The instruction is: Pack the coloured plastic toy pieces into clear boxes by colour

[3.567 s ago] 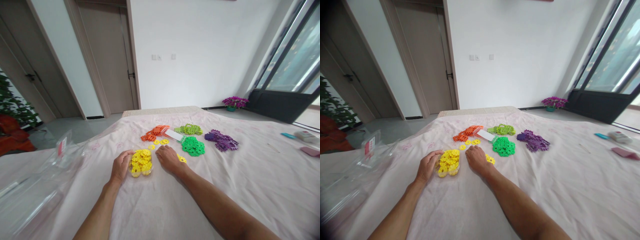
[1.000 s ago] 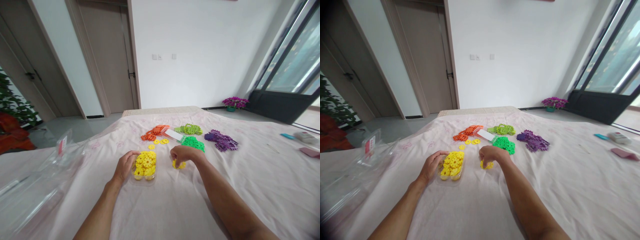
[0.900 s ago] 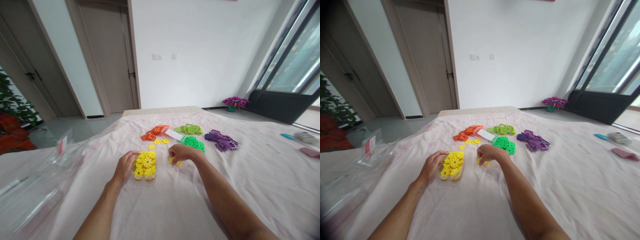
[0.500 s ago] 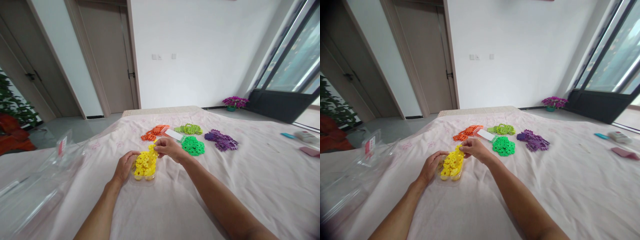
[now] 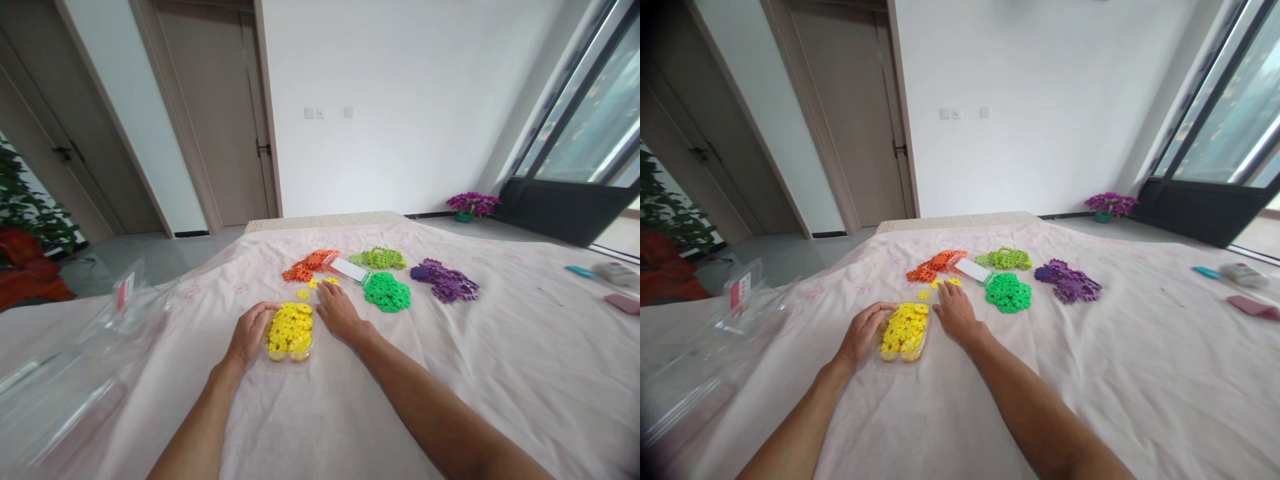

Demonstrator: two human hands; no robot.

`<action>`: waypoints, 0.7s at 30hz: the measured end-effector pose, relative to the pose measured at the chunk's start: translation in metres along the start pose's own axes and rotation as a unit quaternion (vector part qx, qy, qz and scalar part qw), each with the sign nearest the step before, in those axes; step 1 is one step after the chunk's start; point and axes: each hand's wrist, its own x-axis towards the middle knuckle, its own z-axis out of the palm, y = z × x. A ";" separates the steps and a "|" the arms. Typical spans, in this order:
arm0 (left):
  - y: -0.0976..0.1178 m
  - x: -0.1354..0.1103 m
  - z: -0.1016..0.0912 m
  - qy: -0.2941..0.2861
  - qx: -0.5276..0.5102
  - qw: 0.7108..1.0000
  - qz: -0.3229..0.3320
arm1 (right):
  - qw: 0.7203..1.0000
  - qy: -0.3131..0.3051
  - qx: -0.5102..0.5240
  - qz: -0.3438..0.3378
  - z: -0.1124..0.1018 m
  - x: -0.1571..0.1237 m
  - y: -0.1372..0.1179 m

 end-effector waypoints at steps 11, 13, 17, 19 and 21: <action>0.002 -0.001 0.000 0.000 -0.006 1.000 0.003 | 0.995 -0.030 -0.062 0.071 0.024 0.015 0.006; 0.001 -0.001 0.000 -0.001 -0.006 1.000 0.002 | 0.994 -0.031 -0.075 0.070 0.024 0.020 0.005; 0.000 0.000 0.001 -0.003 -0.014 1.000 0.001 | 0.993 -0.003 -0.098 0.064 0.019 0.031 0.006; -0.001 0.000 0.001 -0.003 -0.020 1.000 0.006 | 0.993 0.003 -0.107 0.059 0.016 0.036 0.007; -0.001 0.000 0.001 -0.003 -0.021 1.000 0.007 | 0.992 0.001 -0.115 0.053 0.015 0.042 0.009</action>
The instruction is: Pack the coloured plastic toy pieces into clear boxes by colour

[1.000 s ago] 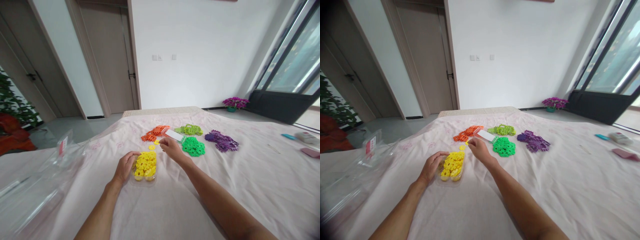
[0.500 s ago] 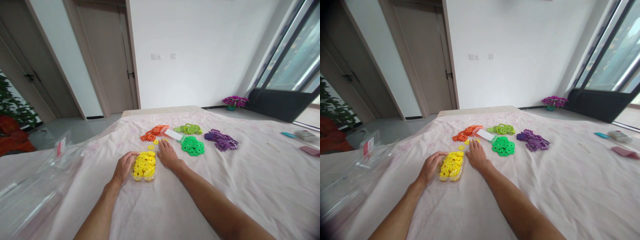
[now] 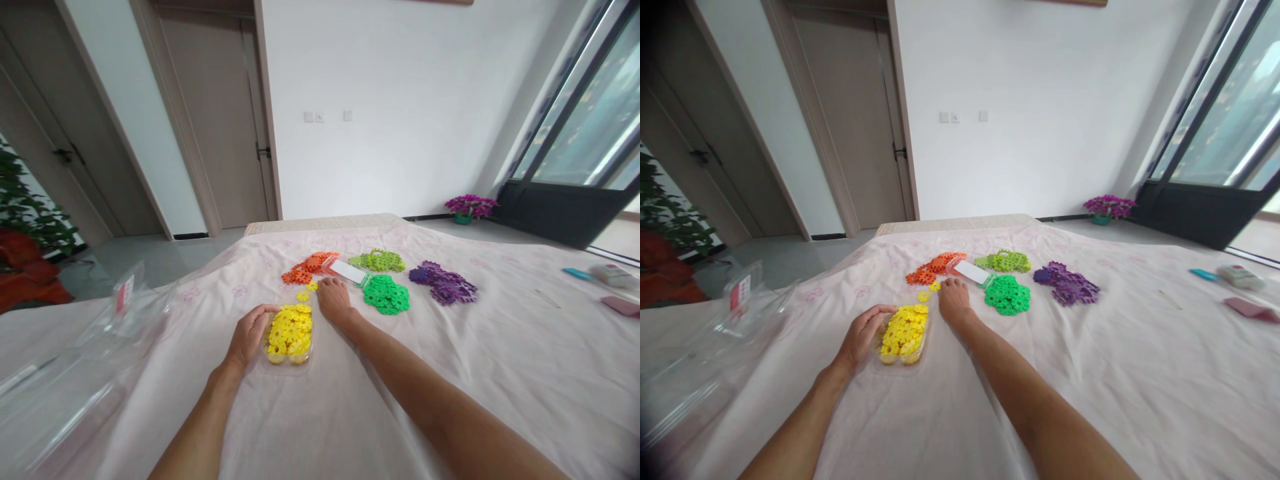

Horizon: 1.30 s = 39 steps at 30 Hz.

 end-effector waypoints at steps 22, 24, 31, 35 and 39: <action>-0.001 0.001 -0.001 0.001 0.007 1.000 -0.010 | 0.813 0.200 0.536 0.103 0.011 0.006 0.020; 0.000 0.001 0.000 0.000 0.003 1.000 -0.010 | 0.747 0.203 0.627 0.088 0.004 0.005 0.004; 0.004 0.001 0.000 0.002 -0.004 1.000 -0.013 | 0.761 0.143 0.628 -0.068 -0.020 -0.009 -0.039; 0.003 0.001 -0.001 0.001 -0.004 1.000 -0.007 | 0.869 0.203 0.449 -0.046 -0.008 -0.010 -0.022; 0.002 0.001 -0.001 0.005 0.001 1.000 -0.013 | 0.956 0.137 0.256 -0.040 0.003 -0.011 -0.006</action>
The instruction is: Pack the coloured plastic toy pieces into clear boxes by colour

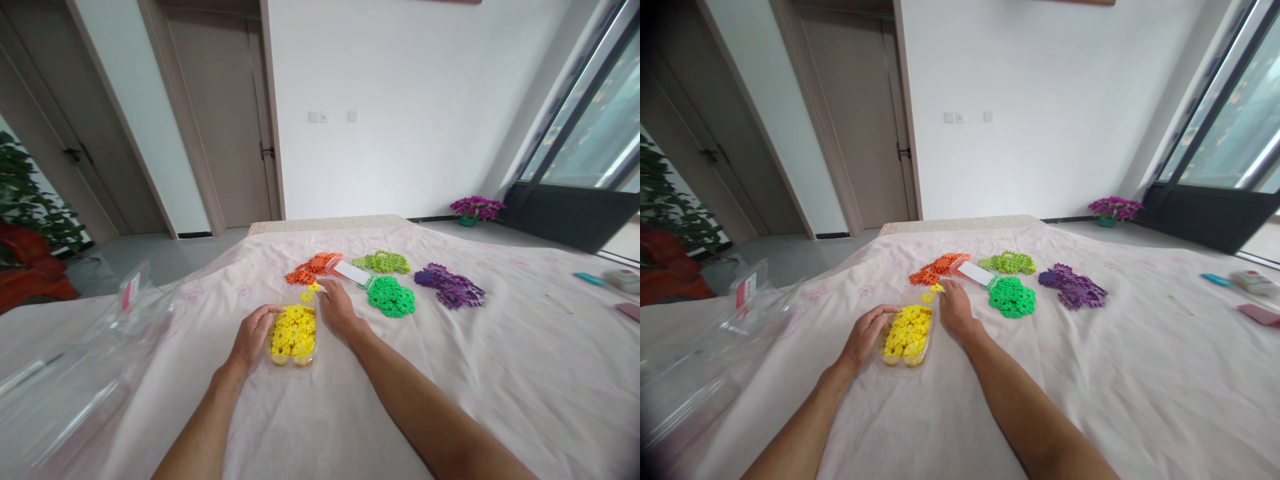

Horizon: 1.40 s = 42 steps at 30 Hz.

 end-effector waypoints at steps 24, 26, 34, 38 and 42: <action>-0.003 0.000 0.002 0.000 0.005 1.000 0.007 | 0.977 -0.166 -0.129 -0.046 0.002 0.008 -0.004; -0.002 -0.001 0.001 0.003 0.005 1.000 0.006 | 0.975 -0.175 -0.131 -0.048 0.003 0.009 -0.004; 0.004 -0.003 0.000 -0.001 0.014 1.000 -0.003 | 0.978 -0.173 -0.105 -0.051 -0.001 0.011 -0.008; 0.003 -0.002 0.001 0.003 0.008 1.000 -0.004 | 0.973 -0.190 -0.101 -0.085 -0.002 0.011 -0.006; 0.003 -0.002 0.001 0.003 0.005 1.000 -0.007 | 0.971 -0.200 -0.095 -0.092 -0.006 0.014 -0.005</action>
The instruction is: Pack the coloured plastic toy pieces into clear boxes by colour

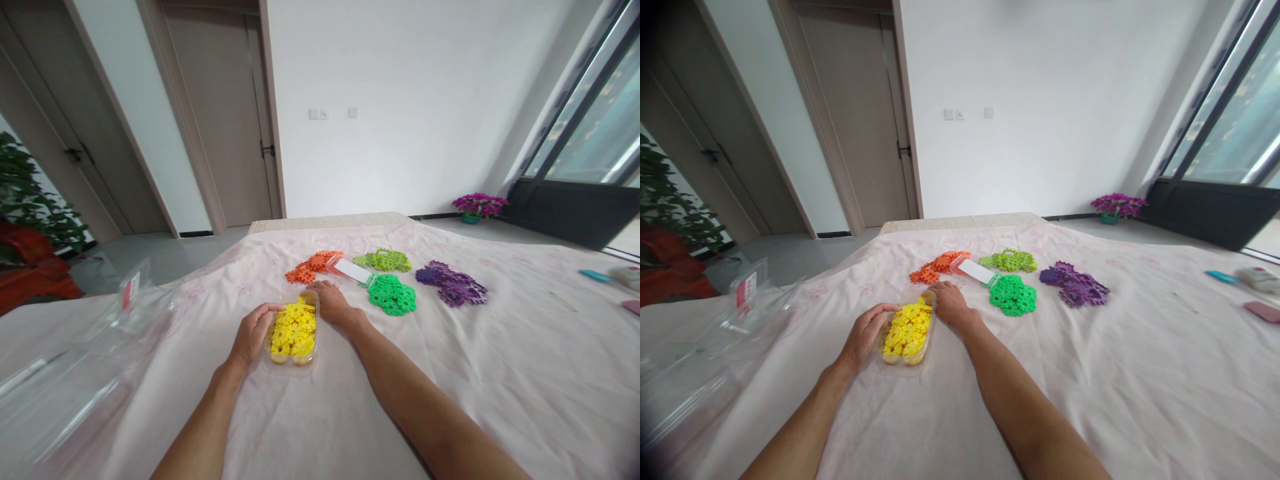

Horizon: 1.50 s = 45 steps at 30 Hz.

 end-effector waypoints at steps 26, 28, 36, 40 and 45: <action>-0.001 0.001 0.000 -0.003 0.000 1.000 0.003 | 0.981 0.132 0.122 0.079 0.019 0.004 0.015; -0.001 0.001 0.000 -0.005 0.000 1.000 -0.001 | 0.960 0.194 0.167 0.114 0.017 0.003 0.013; -0.002 0.001 0.000 -0.012 -0.008 1.000 0.005 | 0.836 0.361 0.389 0.139 -0.014 -0.001 -0.016; -0.001 0.002 0.002 -0.014 -0.026 1.000 0.000 | 0.875 0.276 0.396 0.045 -0.029 -0.007 -0.039; 0.000 0.002 0.002 -0.007 -0.047 0.999 0.000 | 0.950 0.143 0.273 -0.042 -0.028 -0.011 -0.055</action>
